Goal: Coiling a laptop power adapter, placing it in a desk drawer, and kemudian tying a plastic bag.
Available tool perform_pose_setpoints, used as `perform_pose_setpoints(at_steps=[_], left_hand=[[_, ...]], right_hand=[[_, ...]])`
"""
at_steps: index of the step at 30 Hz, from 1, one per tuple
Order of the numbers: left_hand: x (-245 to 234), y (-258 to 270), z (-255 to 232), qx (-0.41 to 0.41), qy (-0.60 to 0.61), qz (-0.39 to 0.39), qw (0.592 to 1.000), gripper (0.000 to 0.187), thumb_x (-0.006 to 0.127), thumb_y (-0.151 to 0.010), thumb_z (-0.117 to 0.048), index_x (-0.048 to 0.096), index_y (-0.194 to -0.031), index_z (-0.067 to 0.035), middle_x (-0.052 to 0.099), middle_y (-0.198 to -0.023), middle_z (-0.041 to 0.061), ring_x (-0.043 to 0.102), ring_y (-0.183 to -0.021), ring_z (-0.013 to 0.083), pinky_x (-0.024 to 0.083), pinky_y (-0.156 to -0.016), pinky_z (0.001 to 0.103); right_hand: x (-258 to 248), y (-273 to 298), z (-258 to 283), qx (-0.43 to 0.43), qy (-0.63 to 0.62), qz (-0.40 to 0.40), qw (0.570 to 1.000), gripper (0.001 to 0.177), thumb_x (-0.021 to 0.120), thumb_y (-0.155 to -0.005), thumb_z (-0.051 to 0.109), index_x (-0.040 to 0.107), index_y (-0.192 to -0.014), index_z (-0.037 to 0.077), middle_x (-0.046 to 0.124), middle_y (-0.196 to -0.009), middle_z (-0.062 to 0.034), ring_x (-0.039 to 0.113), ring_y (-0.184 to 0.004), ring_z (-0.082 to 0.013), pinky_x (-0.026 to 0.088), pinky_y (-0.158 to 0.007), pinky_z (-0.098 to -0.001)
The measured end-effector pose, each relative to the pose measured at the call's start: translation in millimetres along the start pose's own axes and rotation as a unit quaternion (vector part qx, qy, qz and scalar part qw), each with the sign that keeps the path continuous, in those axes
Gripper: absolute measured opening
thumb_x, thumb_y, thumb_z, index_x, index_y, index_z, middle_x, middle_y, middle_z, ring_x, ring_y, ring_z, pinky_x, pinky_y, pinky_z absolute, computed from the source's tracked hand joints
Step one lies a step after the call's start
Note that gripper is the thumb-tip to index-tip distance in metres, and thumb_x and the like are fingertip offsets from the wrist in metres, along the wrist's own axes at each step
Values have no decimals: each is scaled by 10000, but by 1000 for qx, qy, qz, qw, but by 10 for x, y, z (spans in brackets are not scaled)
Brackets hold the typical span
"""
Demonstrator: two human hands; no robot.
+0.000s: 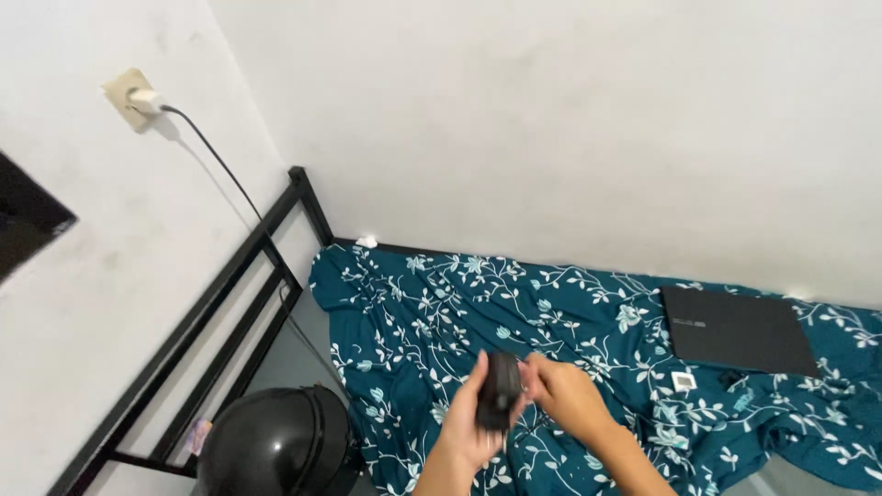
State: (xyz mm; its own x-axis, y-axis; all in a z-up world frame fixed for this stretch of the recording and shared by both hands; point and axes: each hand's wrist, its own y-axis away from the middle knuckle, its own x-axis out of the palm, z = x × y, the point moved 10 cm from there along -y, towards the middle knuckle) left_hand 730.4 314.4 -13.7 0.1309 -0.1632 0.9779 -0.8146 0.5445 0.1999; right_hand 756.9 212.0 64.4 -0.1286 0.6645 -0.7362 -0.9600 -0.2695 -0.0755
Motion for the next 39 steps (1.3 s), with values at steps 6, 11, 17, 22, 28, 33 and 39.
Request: perform_pose_setpoints(at_steps=[6, 11, 17, 22, 28, 33, 39], left_hand=[[254, -256, -539, 102, 59, -44, 992, 490, 626, -1019, -250, 542, -1329, 120, 678, -1283, 325, 640, -1236, 403, 601, -947, 422], [30, -190, -409, 150, 63, -111, 980, 416, 605, -992, -243, 591, -1304, 31, 650, -1281, 197, 656, -1167, 383, 577, -952, 452], [629, 470, -372, 223, -1, -94, 970, 497, 570, -935, -67, 552, -1420, -175, 609, -1314, 133, 624, -1173, 277, 529, -994, 434], [918, 651, -441, 239, -113, -32, 964, 662, 554, -921, -52, 429, -1559, -176, 615, -1302, 136, 594, -1176, 269, 522, -934, 386], [1126, 758, -371, 200, -279, -5, 939, 680, 628, -948, -230, 350, -1565, -175, 638, -1305, 98, 691, -1092, 173, 513, -887, 291], [429, 543, -418, 193, -305, -95, 928, 687, 590, -978, -540, 602, -1388, 11, 673, -1065, 103, 647, -771, 139, 563, -703, 245], [120, 476, -166, 50, -325, -134, 935, 875, 281, -909, -858, 641, -1116, -88, 601, -830, 89, 578, -628, 191, 472, -495, 272]], right_hand=[[-557, 304, 590, 21, 58, -81, 995, 268, 593, -951, 336, 685, -885, 94, 720, -726, -168, 689, -715, -393, 518, -622, -498], [-541, 722, 1037, 11, 34, -100, 994, 226, 618, -925, 288, 701, -929, 77, 716, -729, -183, 684, -676, -382, 517, -606, -482], [-491, 810, 1024, 77, -94, -96, 988, 224, 658, -908, 259, 739, -932, 51, 699, -642, -112, 608, -531, -226, 457, -516, -379], [-588, 777, 886, 98, -100, -64, 988, 241, 733, -882, 281, 766, -890, 43, 626, -574, -52, 493, -507, -128, 377, -486, -315], [-882, 765, 863, 121, -100, -65, 985, 252, 745, -866, 306, 829, -890, 70, 636, -591, -24, 489, -524, -115, 370, -496, -296], [-902, 852, 899, 115, -83, -83, 986, 236, 751, -851, 305, 843, -924, 100, 707, -654, -43, 520, -539, -129, 385, -506, -304], [-852, 845, 1377, -185, -113, -83, 973, 208, 709, -940, 281, 806, -989, 103, 663, -1265, -60, 663, -759, -93, 524, -574, -268]])
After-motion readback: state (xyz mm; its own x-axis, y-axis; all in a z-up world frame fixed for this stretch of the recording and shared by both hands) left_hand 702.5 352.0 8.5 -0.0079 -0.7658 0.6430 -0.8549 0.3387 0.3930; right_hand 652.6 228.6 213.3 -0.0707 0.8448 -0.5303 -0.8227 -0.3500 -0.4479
